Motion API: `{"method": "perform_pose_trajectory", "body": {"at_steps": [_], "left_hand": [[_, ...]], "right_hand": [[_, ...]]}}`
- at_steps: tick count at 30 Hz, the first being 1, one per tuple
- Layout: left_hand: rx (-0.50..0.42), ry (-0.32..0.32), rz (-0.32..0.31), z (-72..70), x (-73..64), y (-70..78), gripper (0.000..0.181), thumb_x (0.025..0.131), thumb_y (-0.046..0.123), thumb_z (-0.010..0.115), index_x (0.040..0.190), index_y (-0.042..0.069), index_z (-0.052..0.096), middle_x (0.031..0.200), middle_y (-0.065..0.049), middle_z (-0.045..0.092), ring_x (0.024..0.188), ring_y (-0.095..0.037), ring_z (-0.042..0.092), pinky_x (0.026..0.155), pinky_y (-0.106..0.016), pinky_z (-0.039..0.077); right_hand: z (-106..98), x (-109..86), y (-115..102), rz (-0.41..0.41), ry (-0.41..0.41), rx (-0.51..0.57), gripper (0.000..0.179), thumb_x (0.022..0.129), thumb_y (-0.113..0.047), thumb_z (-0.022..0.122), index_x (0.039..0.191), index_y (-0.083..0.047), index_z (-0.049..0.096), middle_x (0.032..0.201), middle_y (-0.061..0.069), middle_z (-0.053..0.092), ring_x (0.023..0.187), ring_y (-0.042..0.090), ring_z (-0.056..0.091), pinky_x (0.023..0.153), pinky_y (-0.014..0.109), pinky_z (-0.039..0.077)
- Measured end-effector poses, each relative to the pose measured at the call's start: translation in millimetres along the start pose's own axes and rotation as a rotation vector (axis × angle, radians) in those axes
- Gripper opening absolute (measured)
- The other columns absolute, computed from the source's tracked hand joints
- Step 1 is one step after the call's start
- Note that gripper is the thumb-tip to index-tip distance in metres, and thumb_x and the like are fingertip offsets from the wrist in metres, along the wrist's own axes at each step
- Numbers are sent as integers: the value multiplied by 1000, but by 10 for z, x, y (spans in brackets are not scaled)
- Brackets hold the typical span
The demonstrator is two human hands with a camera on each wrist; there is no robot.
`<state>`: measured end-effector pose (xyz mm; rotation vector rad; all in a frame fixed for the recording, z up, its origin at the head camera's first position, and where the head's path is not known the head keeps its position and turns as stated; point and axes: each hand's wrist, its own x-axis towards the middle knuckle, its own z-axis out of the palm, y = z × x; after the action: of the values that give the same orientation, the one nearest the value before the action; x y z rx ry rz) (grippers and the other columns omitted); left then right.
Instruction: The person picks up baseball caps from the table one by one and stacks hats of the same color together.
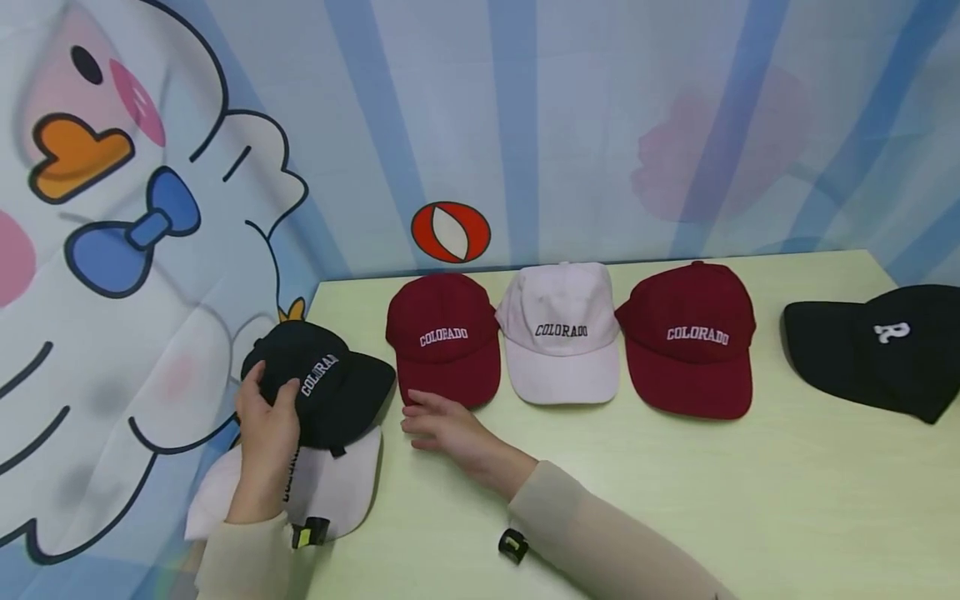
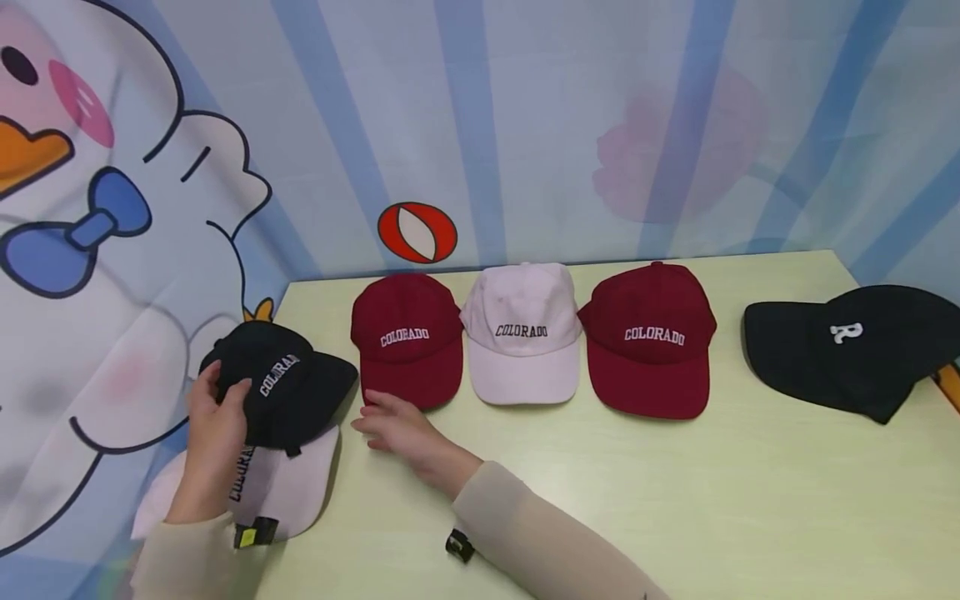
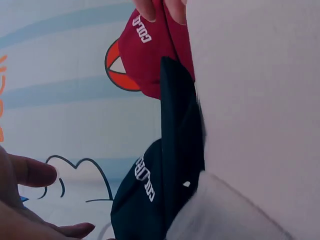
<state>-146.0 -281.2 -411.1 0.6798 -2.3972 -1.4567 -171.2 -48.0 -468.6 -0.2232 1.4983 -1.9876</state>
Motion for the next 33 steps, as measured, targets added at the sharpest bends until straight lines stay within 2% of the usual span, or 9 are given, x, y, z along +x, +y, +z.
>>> {"method": "perform_pose_trajectory", "body": {"at_steps": [7, 10, 13, 16, 18, 21, 25, 29, 33], "left_hand": [[55, 121, -33, -107, 69, -45, 69, 107, 28, 44, 166, 8, 13, 170, -21, 7, 158, -39, 10, 128, -59, 15], [53, 115, -107, -130, 142, -82, 73, 107, 33, 42, 167, 9, 7, 171, -21, 5, 159, -40, 10, 129, -58, 14], [-3, 74, -195, -147, 218, -127, 76, 107, 38, 39, 167, 12, 0, 174, -19, 3, 160, -38, 12, 130, -53, 14], [-54, 38, -217, -164, 261, -160, 76, 108, 38, 37, 167, 10, 0, 174, -19, 7, 159, -39, 16, 130, -53, 16], [-69, 11, -217, -170, 272, -161, 74, 109, 40, 36, 167, 7, 4, 172, -20, 14, 158, -39, 21, 129, -53, 19], [-65, -4, -195, -160, 272, -129, 70, 110, 45, 36, 164, 3, 21, 166, -21, 31, 151, -36, 34, 126, -52, 27], [-34, 22, -171, -134, 251, -70, 65, 110, 49, 36, 153, 2, 47, 149, -17, 52, 134, -26, 48, 108, -40, 42], [-21, 54, -128, -126, 206, -27, 61, 110, 51, 35, 146, 7, 56, 142, -12, 58, 126, -18, 51, 92, -26, 42], [11, 108, -38, -132, 131, 69, 54, 110, 51, 37, 134, 11, 63, 129, -10, 64, 108, -12, 57, 80, -26, 44]], "right_hand": [[195, 179, 97, 45, -32, 3, 67, 98, -13, 62, 160, -2, 36, 160, 23, 43, 140, 31, 54, 117, 49, 44], [237, 229, 111, 57, -39, 31, 67, 98, -13, 62, 160, -3, 36, 162, 22, 39, 144, 31, 49, 120, 49, 41], [251, 268, 127, 69, -24, 83, 70, 97, -10, 61, 161, -4, 33, 164, 22, 36, 146, 33, 47, 121, 50, 39], [251, 297, 138, 76, -16, 134, 75, 97, -8, 60, 164, -6, 27, 165, 21, 35, 147, 34, 46, 122, 50, 38], [247, 310, 142, 72, -22, 145, 78, 96, -6, 60, 165, -6, 22, 165, 21, 36, 147, 34, 46, 122, 51, 37], [236, 308, 132, 62, -37, 113, 80, 95, -7, 60, 165, -6, 21, 164, 17, 40, 149, 32, 45, 124, 51, 33], [213, 288, 112, 49, -36, 37, 81, 95, -10, 62, 165, -7, 21, 163, 12, 43, 152, 28, 40, 127, 50, 29], [190, 240, 85, 35, -40, -9, 79, 97, -12, 62, 165, -7, 22, 162, 10, 45, 153, 26, 38, 127, 50, 29], [150, 156, 59, 12, -79, -55, 77, 98, -12, 61, 165, -10, 24, 159, 8, 49, 151, 24, 41, 126, 48, 31]]}}
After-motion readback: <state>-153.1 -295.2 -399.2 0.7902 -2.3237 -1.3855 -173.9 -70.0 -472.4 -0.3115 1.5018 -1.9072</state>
